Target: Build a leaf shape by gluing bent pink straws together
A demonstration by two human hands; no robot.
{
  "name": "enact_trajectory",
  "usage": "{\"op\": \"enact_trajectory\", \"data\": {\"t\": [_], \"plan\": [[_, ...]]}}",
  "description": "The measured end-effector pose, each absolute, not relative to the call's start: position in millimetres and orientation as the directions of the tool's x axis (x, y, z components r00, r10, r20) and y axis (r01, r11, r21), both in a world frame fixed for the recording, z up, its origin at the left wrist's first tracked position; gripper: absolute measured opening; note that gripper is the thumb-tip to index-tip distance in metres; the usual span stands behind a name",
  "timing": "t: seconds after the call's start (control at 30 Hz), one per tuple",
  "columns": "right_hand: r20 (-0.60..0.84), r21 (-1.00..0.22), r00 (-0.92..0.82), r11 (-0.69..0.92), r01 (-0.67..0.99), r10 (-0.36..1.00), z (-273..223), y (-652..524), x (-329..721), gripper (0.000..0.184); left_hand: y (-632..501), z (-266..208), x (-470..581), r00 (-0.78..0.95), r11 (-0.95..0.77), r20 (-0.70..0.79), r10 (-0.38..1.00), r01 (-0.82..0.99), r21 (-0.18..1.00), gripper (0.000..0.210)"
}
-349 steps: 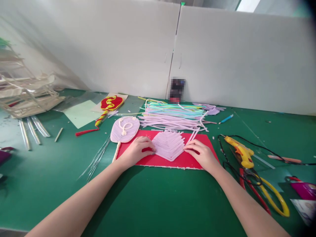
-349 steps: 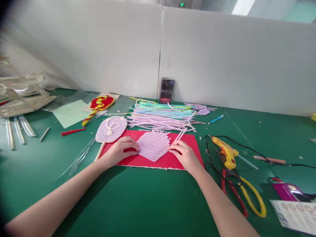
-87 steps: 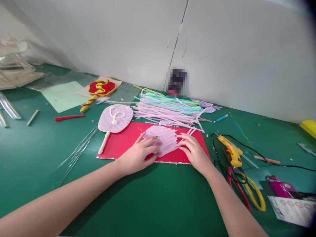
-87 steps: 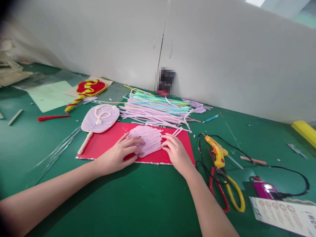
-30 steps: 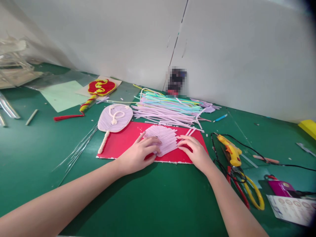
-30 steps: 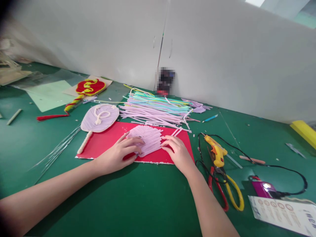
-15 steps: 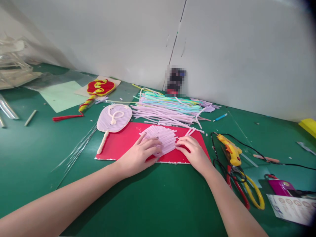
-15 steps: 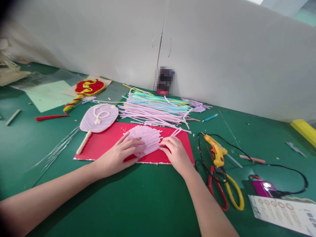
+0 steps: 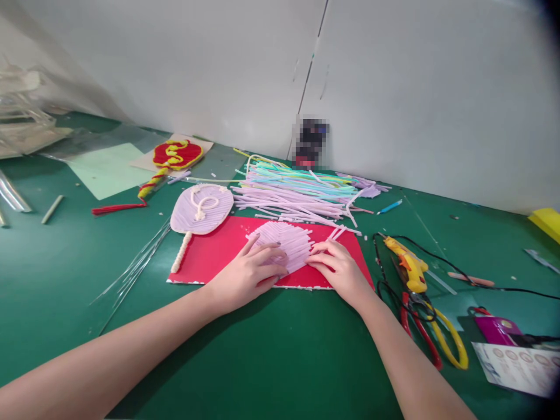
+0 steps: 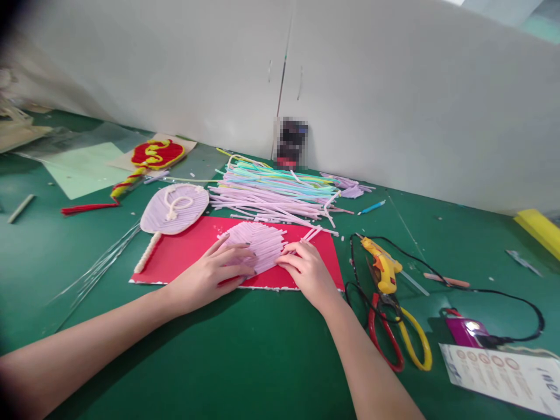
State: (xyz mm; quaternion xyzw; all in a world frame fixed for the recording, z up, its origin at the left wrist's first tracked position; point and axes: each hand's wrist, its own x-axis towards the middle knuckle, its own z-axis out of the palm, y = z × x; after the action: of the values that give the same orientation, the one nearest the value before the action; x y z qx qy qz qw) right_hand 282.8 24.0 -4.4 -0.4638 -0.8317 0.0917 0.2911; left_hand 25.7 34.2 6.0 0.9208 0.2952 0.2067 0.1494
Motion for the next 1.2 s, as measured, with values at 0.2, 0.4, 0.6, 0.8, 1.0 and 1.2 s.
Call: {"op": "enact_trajectory", "data": {"t": [0.2,0.4,0.6,0.8,1.0,1.2], "plan": [[0.418,-0.406,-0.398,0.560,0.722,0.817,-3,24,281,0.018,34,4,25,0.757,-0.807,0.319,0.571,0.447,0.386,0.026],[0.409,-0.413,-0.398,0.556,0.722,0.821,-2,23,281,0.018,32,5,25,0.812,-0.847,0.293,0.505,0.399,0.352,0.044],[0.405,-0.421,-0.395,0.552,0.719,0.824,1,21,282,0.018,32,4,26,0.817,-0.842,0.264,0.512,0.417,0.341,0.043],[0.424,-0.381,-0.469,0.622,0.684,0.775,6,20,281,0.018,33,4,26,0.821,-0.839,0.243,0.518,0.431,0.333,0.044],[0.414,-0.391,-0.456,0.607,0.692,0.788,9,20,281,0.020,32,3,26,0.820,-0.830,0.217,0.530,0.449,0.329,0.042],[0.403,-0.464,-0.379,0.543,0.700,0.833,-2,23,289,0.016,32,3,25,0.824,-0.836,0.216,0.524,0.449,0.315,0.040]]}}
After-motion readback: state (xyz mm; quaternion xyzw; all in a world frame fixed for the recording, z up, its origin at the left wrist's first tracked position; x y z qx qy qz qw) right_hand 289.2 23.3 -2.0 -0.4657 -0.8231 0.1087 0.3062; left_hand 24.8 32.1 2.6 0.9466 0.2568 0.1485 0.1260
